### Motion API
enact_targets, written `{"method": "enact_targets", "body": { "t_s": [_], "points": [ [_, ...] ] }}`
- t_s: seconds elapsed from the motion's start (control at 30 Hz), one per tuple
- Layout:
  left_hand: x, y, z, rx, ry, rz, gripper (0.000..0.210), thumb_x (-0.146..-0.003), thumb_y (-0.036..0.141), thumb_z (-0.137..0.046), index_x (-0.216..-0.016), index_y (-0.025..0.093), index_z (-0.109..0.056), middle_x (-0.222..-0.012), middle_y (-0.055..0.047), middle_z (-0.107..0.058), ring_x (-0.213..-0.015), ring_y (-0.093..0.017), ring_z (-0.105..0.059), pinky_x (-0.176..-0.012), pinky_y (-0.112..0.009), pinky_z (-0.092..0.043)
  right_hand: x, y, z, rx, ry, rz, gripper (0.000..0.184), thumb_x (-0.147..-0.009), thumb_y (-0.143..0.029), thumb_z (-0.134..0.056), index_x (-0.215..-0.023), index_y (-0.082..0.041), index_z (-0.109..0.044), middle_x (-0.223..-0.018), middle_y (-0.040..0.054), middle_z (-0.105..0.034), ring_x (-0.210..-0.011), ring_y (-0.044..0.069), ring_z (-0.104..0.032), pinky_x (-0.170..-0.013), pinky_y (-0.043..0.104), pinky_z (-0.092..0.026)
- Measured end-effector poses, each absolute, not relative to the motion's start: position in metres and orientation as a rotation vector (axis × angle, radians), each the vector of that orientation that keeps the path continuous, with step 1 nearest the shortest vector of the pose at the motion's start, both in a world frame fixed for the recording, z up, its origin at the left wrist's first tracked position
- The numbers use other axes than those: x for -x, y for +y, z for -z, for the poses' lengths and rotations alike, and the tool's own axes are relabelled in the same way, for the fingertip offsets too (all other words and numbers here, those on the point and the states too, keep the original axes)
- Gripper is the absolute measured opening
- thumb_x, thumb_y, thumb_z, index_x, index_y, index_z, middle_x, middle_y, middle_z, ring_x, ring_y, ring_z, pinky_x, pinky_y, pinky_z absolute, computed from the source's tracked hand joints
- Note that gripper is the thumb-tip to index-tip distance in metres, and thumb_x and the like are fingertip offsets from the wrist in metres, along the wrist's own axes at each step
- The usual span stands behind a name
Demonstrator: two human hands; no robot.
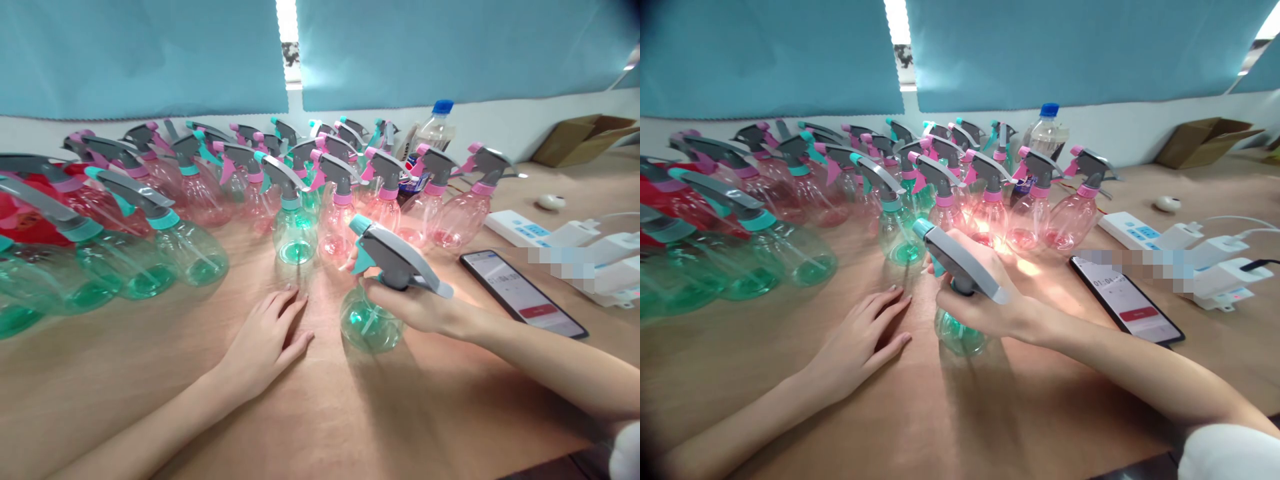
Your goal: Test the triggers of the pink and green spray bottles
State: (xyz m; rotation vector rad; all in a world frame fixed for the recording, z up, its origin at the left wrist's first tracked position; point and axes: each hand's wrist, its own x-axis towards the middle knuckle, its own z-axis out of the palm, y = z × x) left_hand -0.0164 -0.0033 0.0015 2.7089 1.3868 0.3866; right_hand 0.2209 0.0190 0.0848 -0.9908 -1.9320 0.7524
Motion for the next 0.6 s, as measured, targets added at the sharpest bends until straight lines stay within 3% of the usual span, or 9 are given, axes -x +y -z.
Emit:
{"method": "enact_targets", "body": {
  "t_s": [0.13,0.23,0.33,0.47,0.6],
  "points": [
    [0.016,-0.003,-0.002,-2.715,1.392,-0.389,0.045,-0.095,0.041,-0.047,-0.128,0.012,-0.053,-0.132,-0.018,-0.052,-0.123,-0.032,-0.047,-0.1,-0.051,-0.042,-0.222,0.02,-0.081,0.994,-1.924,-0.742,0.015,-0.066,-0.016,-0.044,-0.074,-0.023,-0.055,-0.061,-0.0026,-0.053,-0.05,0.01,-0.048,-0.045,0.023,-0.041],
    [0.016,-0.004,-0.002,-2.719,1.39,-0.389,0.045,-0.095,0.041,-0.046,-0.128,0.011,-0.054,-0.132,-0.018,-0.053,-0.122,-0.032,-0.048,-0.099,-0.051,-0.042,-0.221,0.023,-0.081,0.971,-1.929,-0.784,0.039,-0.065,-0.014,-0.044,-0.099,-0.024,-0.061,-0.075,-0.0007,-0.064,-0.054,0.011,-0.054,-0.045,0.022,-0.044],
    [0.016,-0.004,-0.002,-2.719,1.387,-0.386,0.046,-0.095,0.041,-0.046,-0.128,0.01,-0.054,-0.132,-0.018,-0.052,-0.122,-0.033,-0.048,-0.1,-0.051,-0.042,-0.22,0.024,-0.081,0.882,-1.937,-0.828,0.055,-0.065,-0.013,-0.043,-0.117,-0.026,-0.057,-0.087,0.0009,-0.067,-0.064,0.013,-0.061,-0.052,0.024,-0.051],
    [0.016,-0.004,-0.001,-2.72,1.384,-0.384,0.047,-0.095,0.041,-0.046,-0.129,0.01,-0.053,-0.132,-0.018,-0.052,-0.122,-0.033,-0.047,-0.099,-0.051,-0.042,-0.22,0.026,-0.078,0.801,-1.93,-0.864,0.06,-0.068,-0.013,-0.043,-0.125,-0.026,-0.053,-0.094,0.0026,-0.068,-0.086,0.017,-0.067,-0.067,0.029,-0.056],
    [0.017,-0.004,-0.001,-2.715,1.381,-0.393,0.047,-0.095,0.042,-0.046,-0.129,0.01,-0.053,-0.132,-0.018,-0.051,-0.122,-0.033,-0.047,-0.1,-0.051,-0.041,-0.222,0.028,-0.073,0.767,-1.939,-0.891,0.062,-0.069,-0.012,-0.043,-0.128,-0.027,-0.051,-0.098,0.0028,-0.068,-0.092,0.018,-0.067,-0.074,0.033,-0.057]
  ]
}}
